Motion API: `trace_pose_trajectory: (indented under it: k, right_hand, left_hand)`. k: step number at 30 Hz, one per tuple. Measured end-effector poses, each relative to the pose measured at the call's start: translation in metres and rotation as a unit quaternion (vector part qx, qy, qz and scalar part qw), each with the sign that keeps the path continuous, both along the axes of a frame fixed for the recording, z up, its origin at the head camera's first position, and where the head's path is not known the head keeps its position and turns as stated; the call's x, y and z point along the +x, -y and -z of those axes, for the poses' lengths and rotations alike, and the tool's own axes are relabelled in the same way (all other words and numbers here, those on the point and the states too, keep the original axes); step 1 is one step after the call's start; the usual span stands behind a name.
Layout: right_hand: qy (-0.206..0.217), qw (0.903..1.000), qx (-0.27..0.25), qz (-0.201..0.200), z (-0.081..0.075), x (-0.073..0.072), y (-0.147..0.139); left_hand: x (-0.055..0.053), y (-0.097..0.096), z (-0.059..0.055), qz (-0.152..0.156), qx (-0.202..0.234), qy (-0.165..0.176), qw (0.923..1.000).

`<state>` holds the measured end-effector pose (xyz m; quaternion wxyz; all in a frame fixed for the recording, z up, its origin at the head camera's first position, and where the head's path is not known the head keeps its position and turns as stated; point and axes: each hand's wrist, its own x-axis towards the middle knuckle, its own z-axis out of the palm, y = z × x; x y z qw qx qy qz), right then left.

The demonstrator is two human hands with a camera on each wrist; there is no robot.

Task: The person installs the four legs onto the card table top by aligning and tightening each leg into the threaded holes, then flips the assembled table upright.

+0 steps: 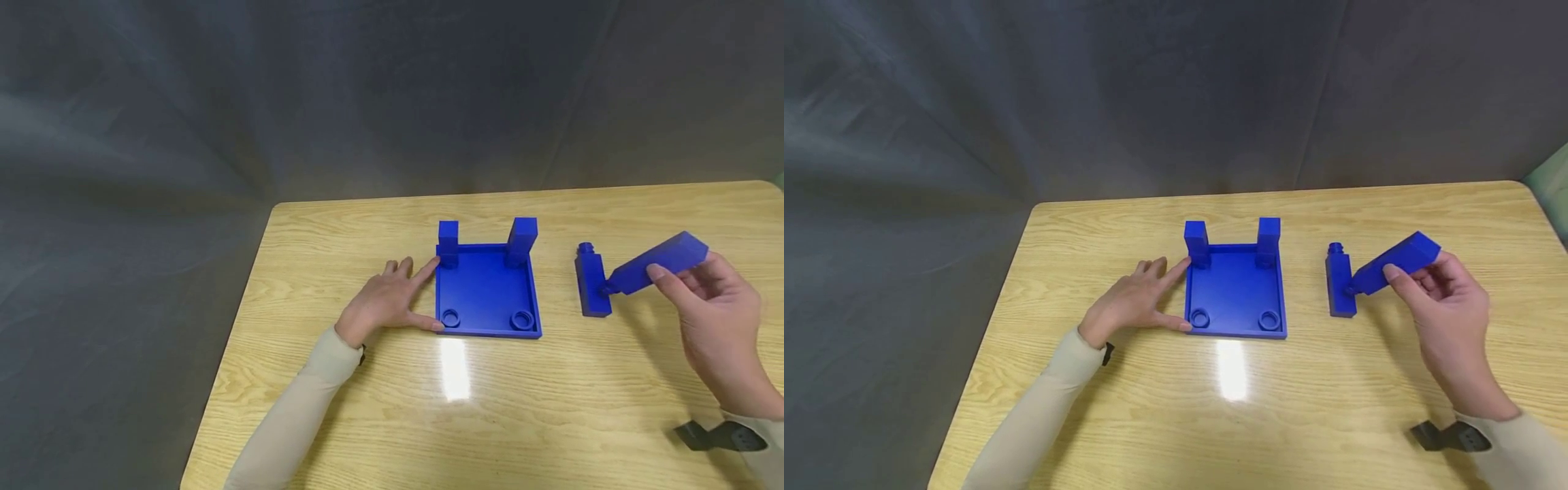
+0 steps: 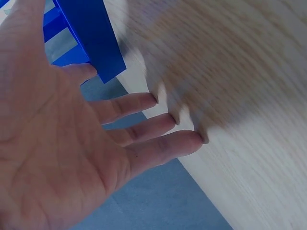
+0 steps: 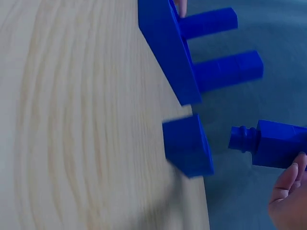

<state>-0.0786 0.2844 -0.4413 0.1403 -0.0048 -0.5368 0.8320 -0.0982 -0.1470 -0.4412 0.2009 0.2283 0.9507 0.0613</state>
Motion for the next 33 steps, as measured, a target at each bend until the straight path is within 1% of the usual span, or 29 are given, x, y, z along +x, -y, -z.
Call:
trace_pose_trajectory:
  k: [4, 9, 16, 19, 23, 28, 31, 33]
  right_hand:
    - [0.002, 0.9993, 0.001, -0.037, 0.002, 0.003, 0.011]
    - [0.005, 0.9973, 0.026, -0.068, 0.003, 0.005, 0.023]
    - [0.023, 0.9933, 0.078, -0.081, 0.004, 0.009, 0.039]
    - [0.018, 0.9914, 0.091, -0.092, 0.003, 0.008, 0.047]
    - [0.002, 0.9886, 0.103, -0.110, 0.002, 0.007, 0.060]
    - [-0.001, 0.9821, 0.140, -0.126, -0.001, 0.002, 0.072]
    - [-0.005, 0.9758, 0.163, -0.145, -0.003, 0.000, 0.079]
    - [-0.012, 0.9694, 0.187, -0.159, -0.005, -0.001, 0.083]
  left_hand:
    - [-0.001, 0.000, 0.001, -0.002, -0.003, -0.002, 1.0000]
    - [0.000, -0.002, 0.003, -0.009, -0.001, 0.003, 1.0000]
    - [0.000, -0.004, 0.005, -0.006, -0.004, 0.000, 1.0000]
    - [-0.001, -0.004, 0.004, -0.007, -0.005, 0.000, 1.0000]
    - [-0.002, -0.004, 0.003, -0.007, -0.008, 0.002, 0.9999]
    - [-0.005, -0.005, 0.003, -0.004, -0.006, 0.002, 1.0000]
    - [-0.005, -0.006, 0.003, -0.005, -0.006, 0.002, 1.0000]
    - [-0.004, -0.006, 0.002, -0.004, -0.002, 0.003, 1.0000]
